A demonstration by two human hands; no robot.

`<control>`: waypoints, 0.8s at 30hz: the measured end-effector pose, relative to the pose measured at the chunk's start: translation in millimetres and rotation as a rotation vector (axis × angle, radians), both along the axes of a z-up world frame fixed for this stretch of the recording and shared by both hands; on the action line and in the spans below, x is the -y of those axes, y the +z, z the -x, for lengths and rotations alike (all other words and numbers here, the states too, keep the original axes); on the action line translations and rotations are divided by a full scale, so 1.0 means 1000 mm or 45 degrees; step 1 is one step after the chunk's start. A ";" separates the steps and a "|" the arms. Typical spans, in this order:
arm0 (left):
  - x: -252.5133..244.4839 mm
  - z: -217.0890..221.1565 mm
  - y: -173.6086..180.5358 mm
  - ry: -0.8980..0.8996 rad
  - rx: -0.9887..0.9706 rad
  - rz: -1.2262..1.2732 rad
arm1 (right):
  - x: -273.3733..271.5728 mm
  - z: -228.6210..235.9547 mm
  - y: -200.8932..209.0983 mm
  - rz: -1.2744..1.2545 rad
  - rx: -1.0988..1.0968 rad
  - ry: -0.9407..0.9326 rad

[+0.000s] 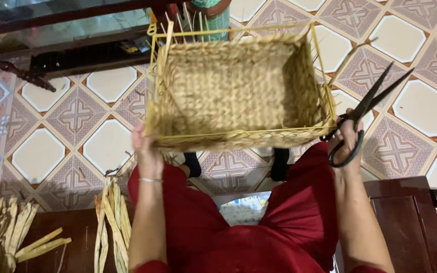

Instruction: The person weaves dried fibers along the rim of a woven basket by hand and then trims protruding fibers from the basket using scissors.

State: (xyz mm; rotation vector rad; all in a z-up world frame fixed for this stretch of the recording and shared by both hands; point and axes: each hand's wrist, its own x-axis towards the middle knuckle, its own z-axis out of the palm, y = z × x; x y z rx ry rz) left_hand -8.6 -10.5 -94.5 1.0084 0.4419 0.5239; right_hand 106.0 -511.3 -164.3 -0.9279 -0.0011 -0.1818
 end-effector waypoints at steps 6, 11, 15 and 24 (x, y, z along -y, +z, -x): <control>-0.002 0.000 -0.138 -0.043 -0.035 0.066 | -0.007 -0.011 -0.019 0.215 -0.151 0.010; 0.008 0.013 -0.165 -0.107 -0.051 0.112 | 0.020 -0.005 -0.089 0.471 -0.414 -0.030; 0.006 0.020 -0.175 -0.160 -0.279 0.041 | 0.039 -0.006 -0.132 0.462 -0.430 -0.069; -0.004 -0.010 -0.177 -0.157 -0.767 -0.128 | 0.050 -0.009 -0.139 0.736 -0.472 -0.180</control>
